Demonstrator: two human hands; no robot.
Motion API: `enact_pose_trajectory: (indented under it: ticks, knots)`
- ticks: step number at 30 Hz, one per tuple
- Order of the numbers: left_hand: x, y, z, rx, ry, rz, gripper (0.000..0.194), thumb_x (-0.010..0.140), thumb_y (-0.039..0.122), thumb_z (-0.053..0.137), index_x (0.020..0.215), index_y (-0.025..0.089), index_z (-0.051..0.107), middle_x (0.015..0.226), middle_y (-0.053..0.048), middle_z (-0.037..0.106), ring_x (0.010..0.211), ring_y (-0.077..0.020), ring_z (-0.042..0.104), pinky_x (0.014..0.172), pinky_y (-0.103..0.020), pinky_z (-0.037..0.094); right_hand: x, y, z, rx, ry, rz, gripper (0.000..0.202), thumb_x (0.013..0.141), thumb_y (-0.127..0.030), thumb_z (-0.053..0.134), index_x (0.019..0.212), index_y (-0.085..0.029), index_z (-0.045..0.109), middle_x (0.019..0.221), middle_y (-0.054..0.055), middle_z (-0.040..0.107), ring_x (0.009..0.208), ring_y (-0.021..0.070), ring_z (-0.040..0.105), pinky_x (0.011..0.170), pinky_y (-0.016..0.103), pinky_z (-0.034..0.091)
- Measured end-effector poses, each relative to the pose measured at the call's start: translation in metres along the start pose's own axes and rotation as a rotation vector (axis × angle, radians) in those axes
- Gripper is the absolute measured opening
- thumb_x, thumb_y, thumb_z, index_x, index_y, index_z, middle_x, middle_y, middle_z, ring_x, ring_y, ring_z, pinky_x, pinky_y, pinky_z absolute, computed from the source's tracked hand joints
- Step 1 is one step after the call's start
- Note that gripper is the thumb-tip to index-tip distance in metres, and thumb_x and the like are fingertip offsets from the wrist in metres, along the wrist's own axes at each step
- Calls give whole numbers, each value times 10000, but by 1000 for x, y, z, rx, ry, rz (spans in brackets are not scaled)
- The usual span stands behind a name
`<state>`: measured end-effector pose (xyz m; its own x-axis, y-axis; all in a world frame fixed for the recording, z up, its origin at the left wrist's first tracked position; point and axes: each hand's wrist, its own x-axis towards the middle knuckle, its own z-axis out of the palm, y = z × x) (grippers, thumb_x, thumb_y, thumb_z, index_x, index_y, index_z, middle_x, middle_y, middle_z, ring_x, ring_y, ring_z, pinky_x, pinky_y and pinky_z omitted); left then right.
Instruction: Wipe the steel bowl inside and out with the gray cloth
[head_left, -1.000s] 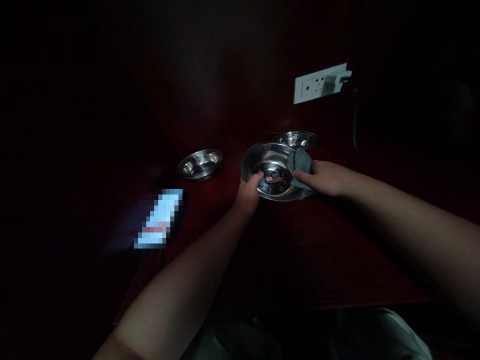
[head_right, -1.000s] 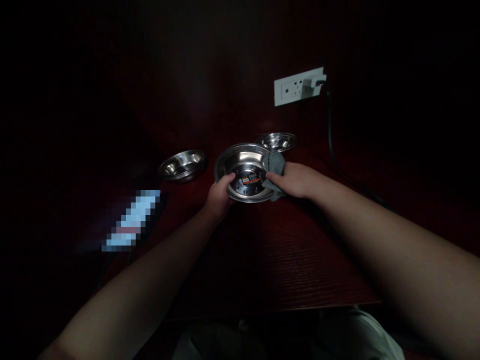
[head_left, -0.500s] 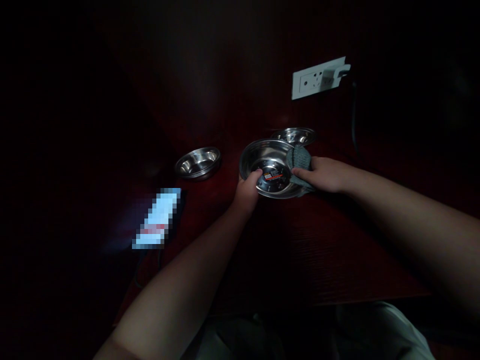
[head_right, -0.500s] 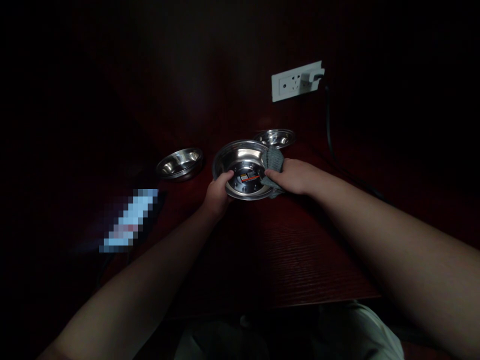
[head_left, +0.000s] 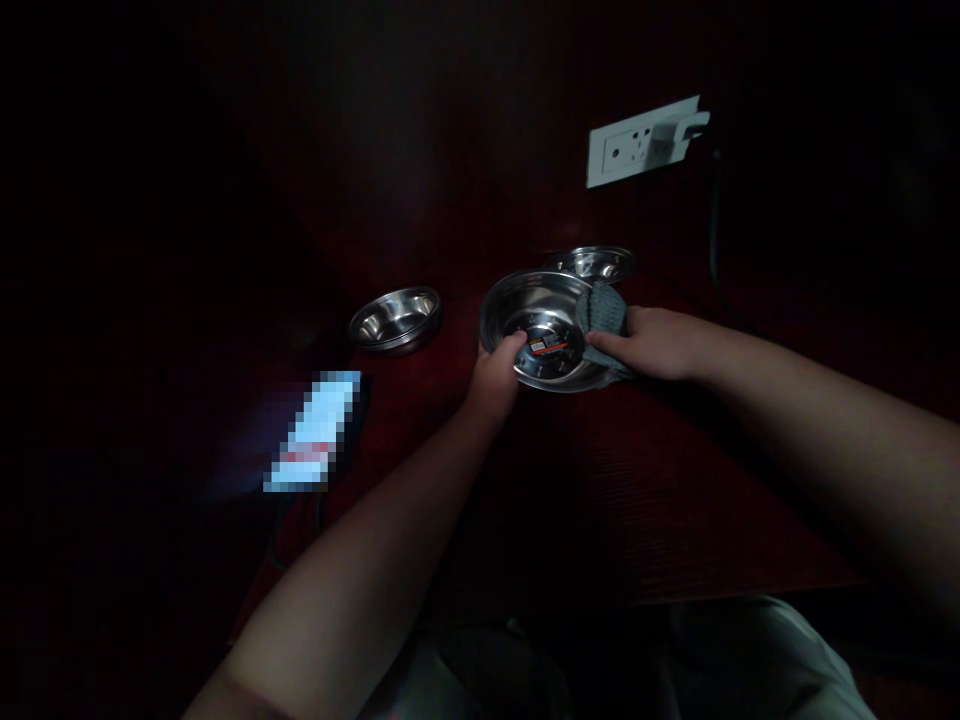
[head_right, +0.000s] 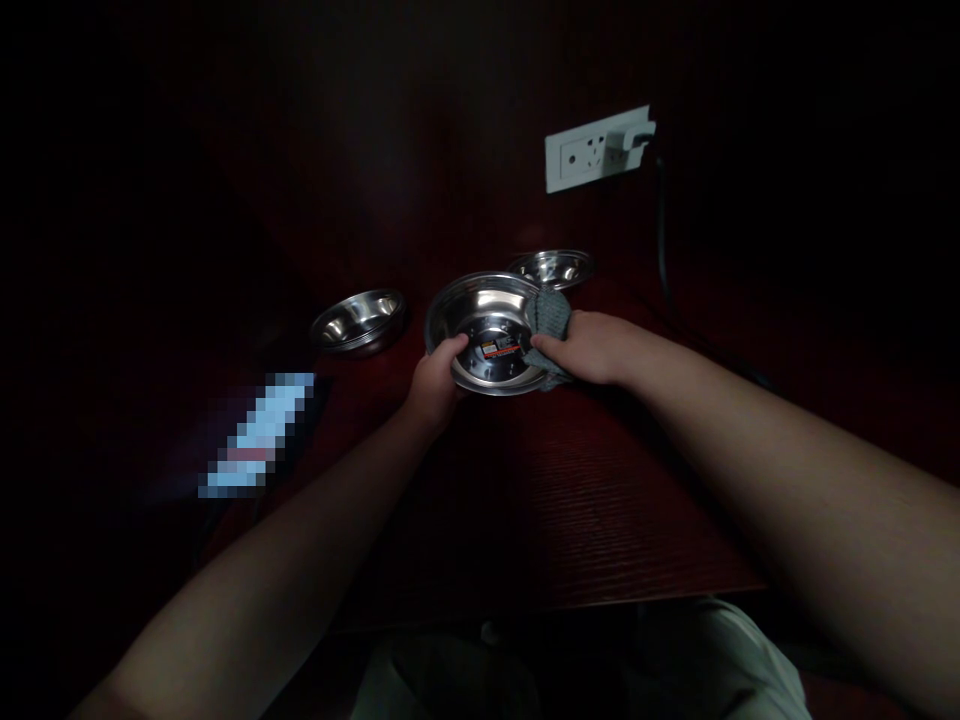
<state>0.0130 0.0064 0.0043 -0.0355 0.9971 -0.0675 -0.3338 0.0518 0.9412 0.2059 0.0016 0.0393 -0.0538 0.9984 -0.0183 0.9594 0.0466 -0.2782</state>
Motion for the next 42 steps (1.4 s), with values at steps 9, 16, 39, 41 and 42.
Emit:
enact_pose_trajectory:
  ticks: [9,16,39,41,42]
  knots:
    - [0,0,1,-23,9,-11,408,689,270,660,1078,170,586,895,-72,681,925,-227,644,769,-324,509,-2,-6,-2,-18,-54,49,718,845,-634,321,1205,-70,582,1165,214,628,1032,341,614,874,419,470]
    - [0,1,1,-24,11,-11,375,689,268,659,1045,166,599,864,-67,678,918,-227,644,762,-326,511,0,-4,-1,-27,-55,53,720,829,-662,316,1204,-115,596,1154,181,642,1022,320,622,865,407,479]
    - [1,-1,0,14,-9,-18,403,690,293,666,1071,182,592,929,-66,680,924,-222,642,739,-308,506,-4,-1,2,-119,-36,-18,732,848,-668,272,1160,-104,619,1128,188,650,995,324,624,852,434,478]
    - [0,-2,0,24,-14,-13,401,692,294,664,1070,179,594,926,-67,681,913,-219,643,738,-306,503,-4,1,3,-122,-33,-15,734,840,-675,287,1160,-105,620,1123,189,652,1000,328,621,859,441,473]
    - [0,-2,-1,27,-15,-7,403,692,294,664,1072,179,594,924,-66,681,907,-217,643,739,-305,502,-4,2,4,-117,-31,-11,736,832,-681,301,1155,-103,624,1112,192,655,996,332,623,859,446,471]
